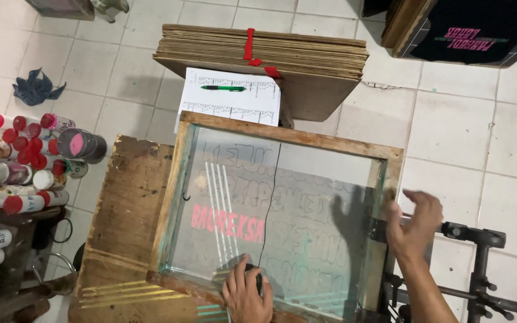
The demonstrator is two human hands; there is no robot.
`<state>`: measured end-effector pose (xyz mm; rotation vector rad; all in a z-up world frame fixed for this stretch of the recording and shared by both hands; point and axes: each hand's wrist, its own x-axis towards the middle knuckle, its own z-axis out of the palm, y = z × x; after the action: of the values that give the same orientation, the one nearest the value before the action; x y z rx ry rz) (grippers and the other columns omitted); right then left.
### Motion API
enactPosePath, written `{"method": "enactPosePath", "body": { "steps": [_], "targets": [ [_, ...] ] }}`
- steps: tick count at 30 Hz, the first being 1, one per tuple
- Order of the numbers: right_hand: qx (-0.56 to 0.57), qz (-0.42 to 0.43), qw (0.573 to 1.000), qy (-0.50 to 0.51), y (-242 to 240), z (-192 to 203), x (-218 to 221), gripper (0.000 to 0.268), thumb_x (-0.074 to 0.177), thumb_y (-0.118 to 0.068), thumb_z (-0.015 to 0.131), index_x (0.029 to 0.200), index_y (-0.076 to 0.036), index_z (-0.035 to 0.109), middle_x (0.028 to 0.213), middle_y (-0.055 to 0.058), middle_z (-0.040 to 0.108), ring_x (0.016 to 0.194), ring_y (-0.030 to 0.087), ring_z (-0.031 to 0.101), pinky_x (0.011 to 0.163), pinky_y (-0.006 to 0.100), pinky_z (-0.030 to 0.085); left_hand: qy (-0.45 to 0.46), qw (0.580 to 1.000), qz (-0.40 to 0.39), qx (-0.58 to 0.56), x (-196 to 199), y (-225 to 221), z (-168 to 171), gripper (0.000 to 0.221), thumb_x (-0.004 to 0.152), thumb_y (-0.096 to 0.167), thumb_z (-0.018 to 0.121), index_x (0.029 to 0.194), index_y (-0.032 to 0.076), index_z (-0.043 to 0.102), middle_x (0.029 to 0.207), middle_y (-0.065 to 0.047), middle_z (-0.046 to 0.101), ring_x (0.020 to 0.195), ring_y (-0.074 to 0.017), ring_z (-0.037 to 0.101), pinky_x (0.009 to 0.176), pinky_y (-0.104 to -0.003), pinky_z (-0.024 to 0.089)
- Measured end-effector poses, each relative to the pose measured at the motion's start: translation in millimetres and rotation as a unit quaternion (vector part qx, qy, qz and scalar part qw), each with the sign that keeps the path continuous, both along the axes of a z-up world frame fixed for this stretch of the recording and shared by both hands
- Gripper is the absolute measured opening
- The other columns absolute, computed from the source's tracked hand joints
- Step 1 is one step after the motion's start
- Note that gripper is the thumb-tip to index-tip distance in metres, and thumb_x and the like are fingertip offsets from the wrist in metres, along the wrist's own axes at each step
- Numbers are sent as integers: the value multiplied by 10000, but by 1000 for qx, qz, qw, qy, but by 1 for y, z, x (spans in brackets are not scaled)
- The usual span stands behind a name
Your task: Preparing a screen printing frame by checking a production list and applying tape to the edges of the mesh.
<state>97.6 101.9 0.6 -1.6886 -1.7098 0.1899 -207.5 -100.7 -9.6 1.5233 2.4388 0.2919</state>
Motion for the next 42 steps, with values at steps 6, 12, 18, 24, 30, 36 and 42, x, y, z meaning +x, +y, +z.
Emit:
{"method": "enactPosePath", "body": {
  "steps": [6, 12, 18, 24, 30, 36, 42],
  "targets": [
    [-136, 216, 958, 132, 164, 38, -152, 343, 987, -381, 591, 1153, -86, 652, 1064, 84, 620, 1062, 249, 554, 834, 395, 465, 44, 995, -28, 89, 1, 4, 8, 351, 983, 425, 424, 910, 242, 714, 1340, -34, 659, 1147, -313, 630, 930, -488, 460],
    [-387, 127, 911, 62, 291, -34, -234, 542, 881, -353, 755, 1366, -177, 586, 1338, 145, 498, 1238, 336, 521, 973, 468, 503, 33, 996, -4, 79, -3, -8, -20, 283, 884, 474, 519, 931, 300, 737, 1321, -18, 652, 1170, -307, 594, 921, -514, 446],
    [-420, 69, 904, 47, 301, -41, -260, 547, 828, -348, 827, 1281, -214, 550, 1380, 113, 428, 1328, 324, 436, 1023, 462, 477, 30, 990, -22, 138, -7, 9, 2, 319, 951, 423, 456, 907, 231, 707, 1260, -60, 677, 1082, -311, 622, 877, -488, 451],
    [-429, 49, 900, 52, 316, -68, -266, 438, 851, -300, 841, 1151, -119, 579, 1340, 107, 429, 1077, 317, 641, 842, 436, 589, 50, 988, -3, 144, -5, -1, -22, 337, 939, 471, 438, 863, 284, 709, 1243, -15, 695, 1059, -274, 642, 857, -471, 473],
    [-360, 48, 916, 168, 295, -44, -256, 151, 973, -181, 703, 942, -156, 558, 940, 31, 644, 779, 191, 572, 616, 385, 447, 42, 990, -2, 137, -5, -3, -27, 324, 903, 476, 439, 858, 314, 715, 1261, -21, 688, 1058, -279, 645, 873, -468, 463],
    [-368, 60, 905, 204, 290, -24, -245, 104, 1030, -161, 626, 1007, -130, 528, 803, 33, 649, 591, 134, 676, 542, 334, 510, 44, 988, 15, 149, -3, -7, -40, 287, 873, 507, 506, 864, 325, 728, 1254, -11, 698, 1082, -279, 653, 898, -486, 470],
    [-323, 66, 913, 238, 289, -31, -236, 117, 1035, -157, 634, 982, -133, 532, 822, 19, 649, 563, 134, 653, 513, 320, 471, 50, 989, 15, 139, -2, -7, -41, 290, 887, 489, 472, 870, 338, 719, 1246, -19, 704, 1094, -272, 659, 893, -477, 476]
  ]
}}
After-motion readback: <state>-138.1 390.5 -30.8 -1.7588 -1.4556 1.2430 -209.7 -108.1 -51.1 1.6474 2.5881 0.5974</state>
